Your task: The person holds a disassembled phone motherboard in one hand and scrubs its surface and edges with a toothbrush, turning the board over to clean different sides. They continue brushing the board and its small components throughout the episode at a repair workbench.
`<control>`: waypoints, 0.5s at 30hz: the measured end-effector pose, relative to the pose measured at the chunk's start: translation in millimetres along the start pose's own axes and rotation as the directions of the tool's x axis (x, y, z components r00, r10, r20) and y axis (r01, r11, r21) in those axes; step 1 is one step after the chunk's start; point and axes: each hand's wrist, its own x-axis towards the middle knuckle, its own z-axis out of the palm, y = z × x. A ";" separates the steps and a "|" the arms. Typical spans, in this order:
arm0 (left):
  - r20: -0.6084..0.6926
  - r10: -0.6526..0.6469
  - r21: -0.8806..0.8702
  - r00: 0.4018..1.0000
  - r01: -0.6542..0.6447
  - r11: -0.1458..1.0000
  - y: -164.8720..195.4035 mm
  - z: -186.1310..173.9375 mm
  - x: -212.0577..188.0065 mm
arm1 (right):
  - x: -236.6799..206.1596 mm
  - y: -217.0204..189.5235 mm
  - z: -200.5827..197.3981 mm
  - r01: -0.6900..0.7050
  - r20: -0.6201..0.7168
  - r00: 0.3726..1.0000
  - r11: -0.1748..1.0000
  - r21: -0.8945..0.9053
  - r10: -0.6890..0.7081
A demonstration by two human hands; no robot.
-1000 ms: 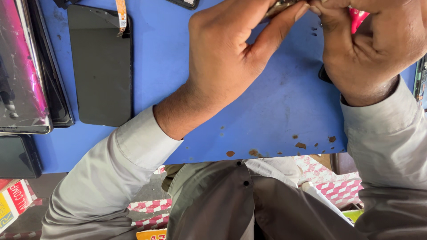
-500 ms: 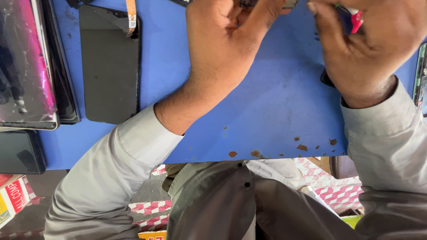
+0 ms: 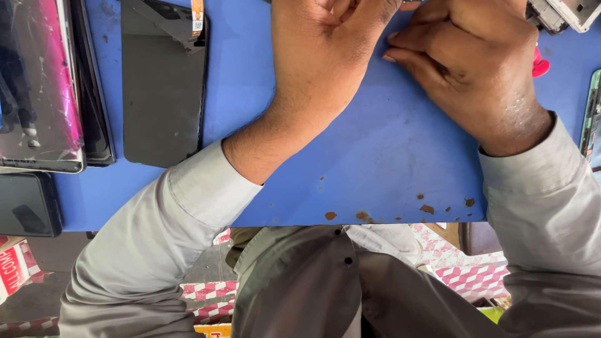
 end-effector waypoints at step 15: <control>0.072 0.000 -0.249 0.997 0.018 0.968 -8.9 2.8 0.4 | -44.7 17.2 6.7 -0.388 -0.240 0.882 0.914 0.120 0.406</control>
